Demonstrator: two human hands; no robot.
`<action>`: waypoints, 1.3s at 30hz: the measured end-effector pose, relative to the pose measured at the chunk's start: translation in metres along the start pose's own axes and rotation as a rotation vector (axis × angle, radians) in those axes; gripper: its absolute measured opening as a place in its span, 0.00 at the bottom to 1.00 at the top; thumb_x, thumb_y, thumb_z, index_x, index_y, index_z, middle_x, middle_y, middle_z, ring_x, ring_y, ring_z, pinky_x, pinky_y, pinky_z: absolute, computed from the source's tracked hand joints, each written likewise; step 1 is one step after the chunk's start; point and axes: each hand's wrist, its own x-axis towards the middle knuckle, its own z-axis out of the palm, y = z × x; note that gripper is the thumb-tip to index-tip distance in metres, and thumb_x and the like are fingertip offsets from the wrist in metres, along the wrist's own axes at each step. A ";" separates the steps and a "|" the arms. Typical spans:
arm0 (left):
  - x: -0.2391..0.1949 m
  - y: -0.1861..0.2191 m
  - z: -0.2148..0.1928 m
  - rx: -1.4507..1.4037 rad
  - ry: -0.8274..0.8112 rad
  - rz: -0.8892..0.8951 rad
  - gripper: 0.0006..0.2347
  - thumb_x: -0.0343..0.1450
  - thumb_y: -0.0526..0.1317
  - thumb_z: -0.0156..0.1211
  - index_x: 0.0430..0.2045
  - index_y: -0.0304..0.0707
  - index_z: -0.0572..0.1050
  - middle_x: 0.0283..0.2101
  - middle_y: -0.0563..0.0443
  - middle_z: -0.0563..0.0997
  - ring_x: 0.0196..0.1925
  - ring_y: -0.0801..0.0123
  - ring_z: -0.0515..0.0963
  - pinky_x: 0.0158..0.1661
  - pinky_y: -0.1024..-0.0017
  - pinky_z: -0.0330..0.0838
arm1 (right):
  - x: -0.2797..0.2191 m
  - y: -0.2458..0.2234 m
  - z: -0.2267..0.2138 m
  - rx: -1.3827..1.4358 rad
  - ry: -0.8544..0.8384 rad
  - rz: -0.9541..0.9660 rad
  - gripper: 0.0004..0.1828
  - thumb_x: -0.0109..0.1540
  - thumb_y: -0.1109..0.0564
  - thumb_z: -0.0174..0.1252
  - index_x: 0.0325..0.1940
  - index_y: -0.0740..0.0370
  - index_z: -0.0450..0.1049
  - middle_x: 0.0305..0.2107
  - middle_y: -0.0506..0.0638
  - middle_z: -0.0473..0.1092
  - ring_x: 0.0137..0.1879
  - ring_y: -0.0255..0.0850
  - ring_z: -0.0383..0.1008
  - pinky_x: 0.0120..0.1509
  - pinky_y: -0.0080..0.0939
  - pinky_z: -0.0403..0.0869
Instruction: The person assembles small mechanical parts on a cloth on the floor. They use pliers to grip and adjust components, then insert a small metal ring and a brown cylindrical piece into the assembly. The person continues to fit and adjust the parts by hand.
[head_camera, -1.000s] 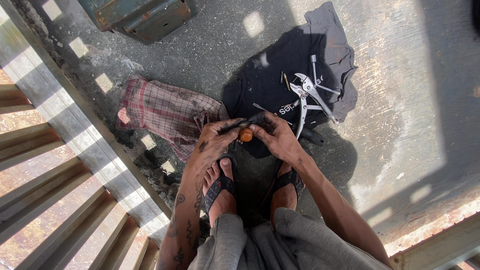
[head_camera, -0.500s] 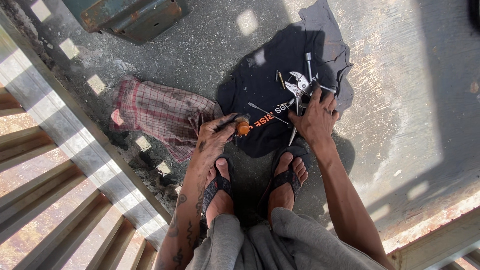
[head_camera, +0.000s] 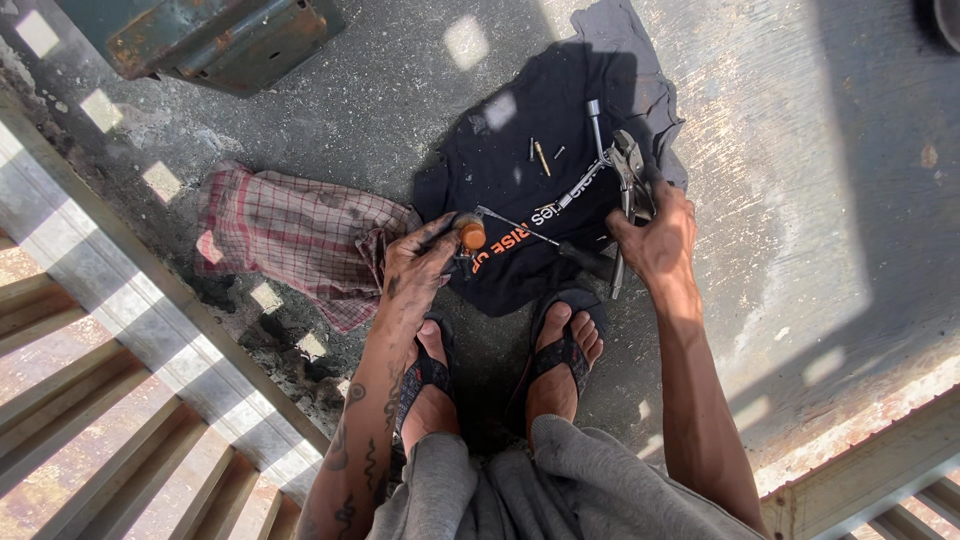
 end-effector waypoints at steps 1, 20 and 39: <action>0.006 -0.004 0.007 -0.001 -0.003 0.001 0.14 0.70 0.39 0.70 0.49 0.41 0.82 0.47 0.34 0.84 0.49 0.53 0.83 0.42 0.58 0.85 | 0.002 0.005 -0.005 -0.001 0.003 0.001 0.41 0.56 0.50 0.63 0.74 0.59 0.65 0.47 0.58 0.70 0.58 0.56 0.69 0.65 0.62 0.67; 0.020 -0.031 -0.001 -0.755 -0.278 -0.204 0.06 0.73 0.35 0.63 0.43 0.40 0.78 0.35 0.42 0.83 0.32 0.52 0.87 0.46 0.46 0.84 | 0.027 0.052 0.009 -0.084 0.180 -0.054 0.25 0.66 0.50 0.70 0.61 0.64 0.74 0.41 0.61 0.75 0.46 0.55 0.76 0.53 0.56 0.74; 0.001 0.006 0.019 -0.749 -0.176 0.101 0.13 0.73 0.30 0.62 0.52 0.37 0.76 0.47 0.43 0.82 0.50 0.57 0.82 0.57 0.50 0.77 | -0.061 -0.084 0.030 0.713 -0.393 -0.147 0.14 0.66 0.46 0.62 0.43 0.59 0.80 0.32 0.51 0.77 0.41 0.39 0.79 0.54 0.43 0.75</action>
